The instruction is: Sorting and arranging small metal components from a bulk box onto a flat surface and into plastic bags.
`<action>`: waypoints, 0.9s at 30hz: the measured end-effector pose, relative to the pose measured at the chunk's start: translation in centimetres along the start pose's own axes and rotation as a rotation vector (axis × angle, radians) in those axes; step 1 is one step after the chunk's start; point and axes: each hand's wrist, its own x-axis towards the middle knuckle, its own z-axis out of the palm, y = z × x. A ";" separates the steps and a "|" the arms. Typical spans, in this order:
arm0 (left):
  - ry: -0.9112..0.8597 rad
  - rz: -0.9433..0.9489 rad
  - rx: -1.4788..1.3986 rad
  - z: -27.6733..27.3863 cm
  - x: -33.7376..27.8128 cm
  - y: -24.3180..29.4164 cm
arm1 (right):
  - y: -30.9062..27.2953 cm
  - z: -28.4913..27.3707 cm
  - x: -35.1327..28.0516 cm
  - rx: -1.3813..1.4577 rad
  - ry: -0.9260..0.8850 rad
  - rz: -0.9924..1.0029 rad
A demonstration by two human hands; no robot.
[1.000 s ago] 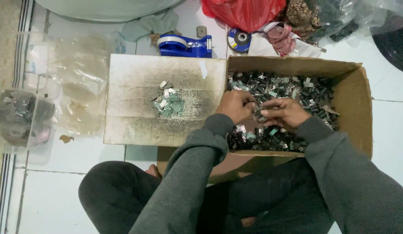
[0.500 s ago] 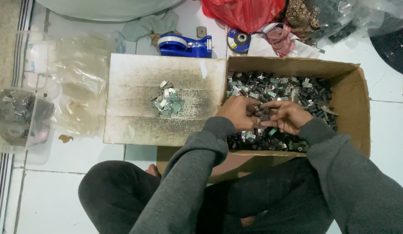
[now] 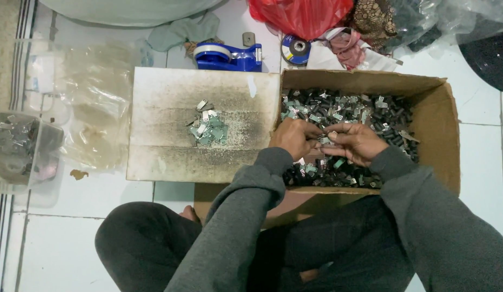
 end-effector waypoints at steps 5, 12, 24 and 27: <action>0.012 0.001 0.000 0.7 0.6 -1.2 | -0.3 0.2 -0.3 0.051 0.020 -0.029; -0.008 0.007 -0.066 -0.4 0.2 0.0 | -2.2 1.8 -2.4 0.201 0.020 0.043; 0.065 0.048 -0.184 -1.6 -0.9 0.8 | -1.5 0.7 -1.5 0.151 -0.071 -0.042; 0.079 0.101 -0.206 -1.8 -1.6 0.0 | -2.7 2.3 -3.0 0.129 -0.073 -0.059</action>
